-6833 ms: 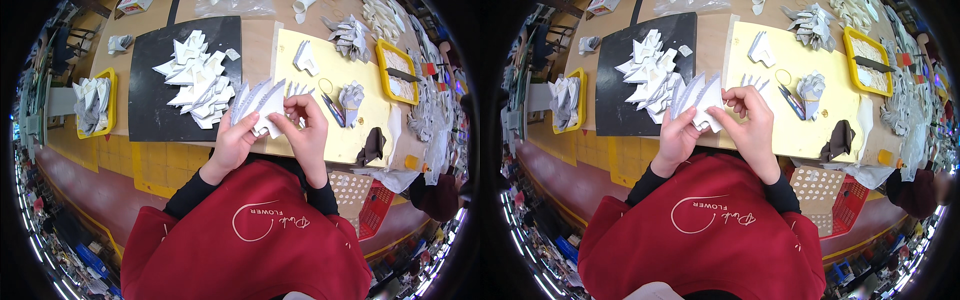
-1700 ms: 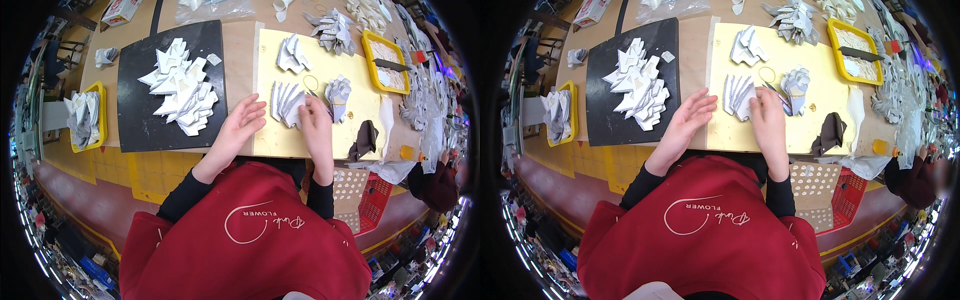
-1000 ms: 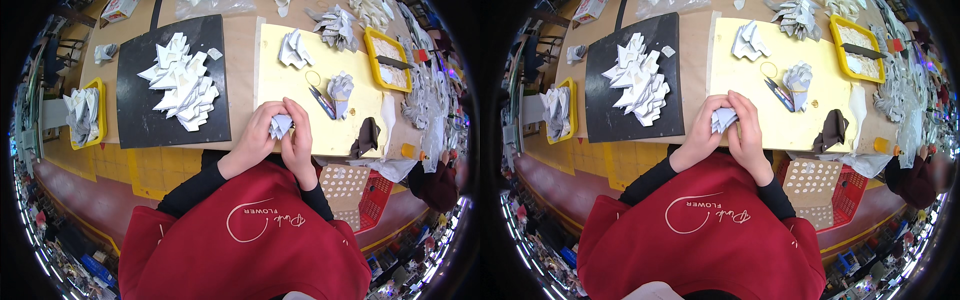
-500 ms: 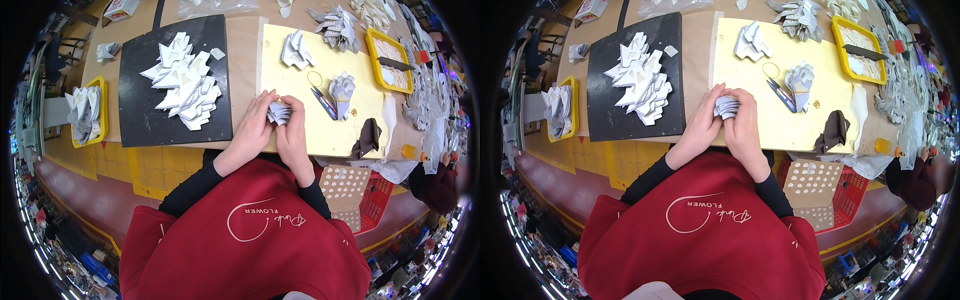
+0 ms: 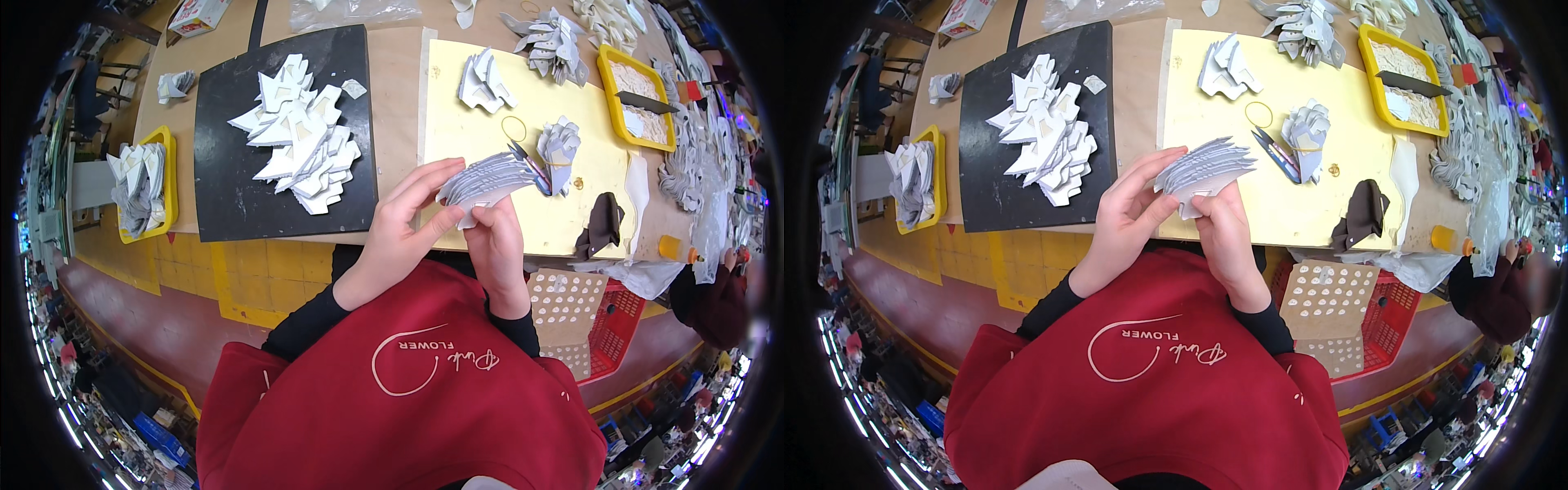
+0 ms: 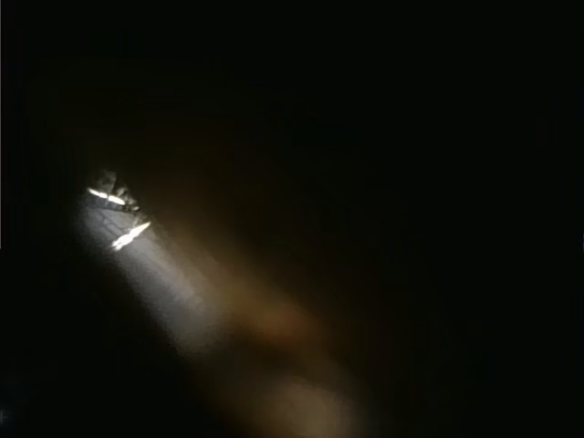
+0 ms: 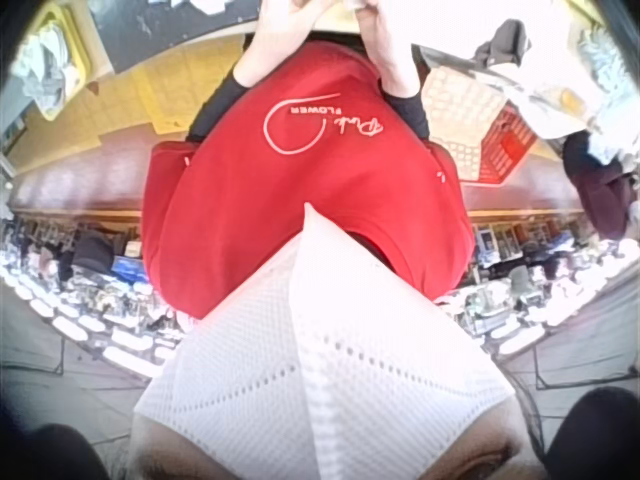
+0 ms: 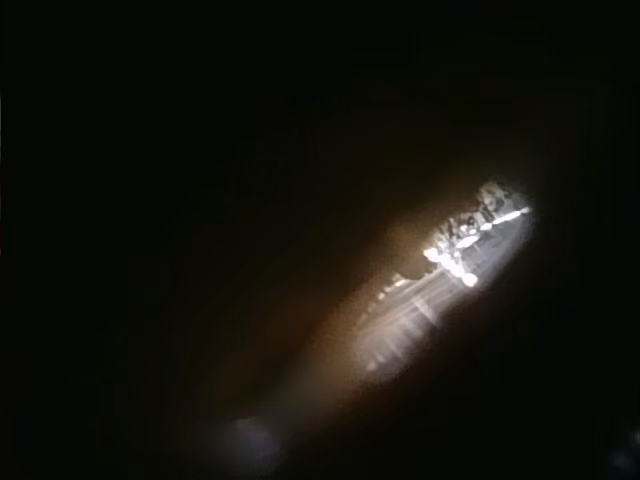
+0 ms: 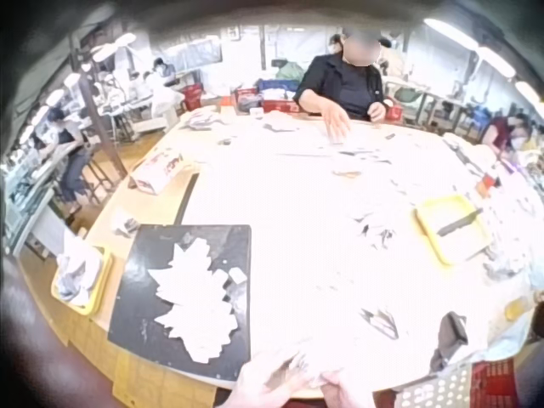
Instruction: The person uses a utility knife to trim the edges of small white fabric pieces on a worktable. They handle each piece individually, cut along the edges, and place the trimmed pieces into a pile. The person also stacks and organizes the finished pieces on the table.
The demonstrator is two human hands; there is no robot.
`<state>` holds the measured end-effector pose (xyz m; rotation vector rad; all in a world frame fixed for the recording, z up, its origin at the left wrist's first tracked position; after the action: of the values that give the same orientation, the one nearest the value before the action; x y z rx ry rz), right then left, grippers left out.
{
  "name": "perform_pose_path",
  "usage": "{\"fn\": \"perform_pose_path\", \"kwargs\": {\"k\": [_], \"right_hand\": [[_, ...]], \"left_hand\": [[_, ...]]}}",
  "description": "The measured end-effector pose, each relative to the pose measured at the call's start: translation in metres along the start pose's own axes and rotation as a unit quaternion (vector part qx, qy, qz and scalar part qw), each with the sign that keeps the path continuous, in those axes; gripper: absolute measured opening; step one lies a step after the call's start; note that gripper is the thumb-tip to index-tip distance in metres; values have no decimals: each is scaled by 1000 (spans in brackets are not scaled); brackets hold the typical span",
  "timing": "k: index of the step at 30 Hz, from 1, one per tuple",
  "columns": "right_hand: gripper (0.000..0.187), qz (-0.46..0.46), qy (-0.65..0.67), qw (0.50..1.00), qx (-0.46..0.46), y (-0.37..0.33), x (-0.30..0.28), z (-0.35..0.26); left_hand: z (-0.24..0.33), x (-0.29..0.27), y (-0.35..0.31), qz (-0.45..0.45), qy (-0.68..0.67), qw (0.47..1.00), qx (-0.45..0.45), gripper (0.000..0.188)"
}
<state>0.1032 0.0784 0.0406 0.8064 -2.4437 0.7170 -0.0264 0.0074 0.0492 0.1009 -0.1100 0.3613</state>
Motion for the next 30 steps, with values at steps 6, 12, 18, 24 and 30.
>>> {"fn": "perform_pose_path", "kwargs": {"k": [6, 12, 18, 24, 30], "right_hand": [[58, -27, 10, 999, -16, -9, 7, -7], [55, -35, 21, 999, -16, -11, 6, -7], [53, -9, -28, 999, -41, -8, 9, -4], [34, 38, -485, 860, -157, 11, -18, -33], [47, 62, -735, 653, -174, 32, -49, -20]], "left_hand": [[13, 3, -3, -13, -78, 997, -18, 47], [14, 1, -4, -22, -85, 996, -11, 49], [13, -5, -8, -22, -52, 998, -42, 51], [32, -49, -10, 28, 50, 998, -32, 48], [29, -137, -16, 314, 318, 895, 13, 27]]}}
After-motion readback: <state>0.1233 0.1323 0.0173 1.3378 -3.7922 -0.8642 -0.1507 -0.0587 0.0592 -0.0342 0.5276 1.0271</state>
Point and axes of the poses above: each hand's wrist, its own y-axis towards the middle knuckle, its own x-axis out of the palm, z = x × y, the point moved 2 cm from there along y, towards the middle knuckle, and after that the axes turned 1 degree about -y, right-handed, at the moved point
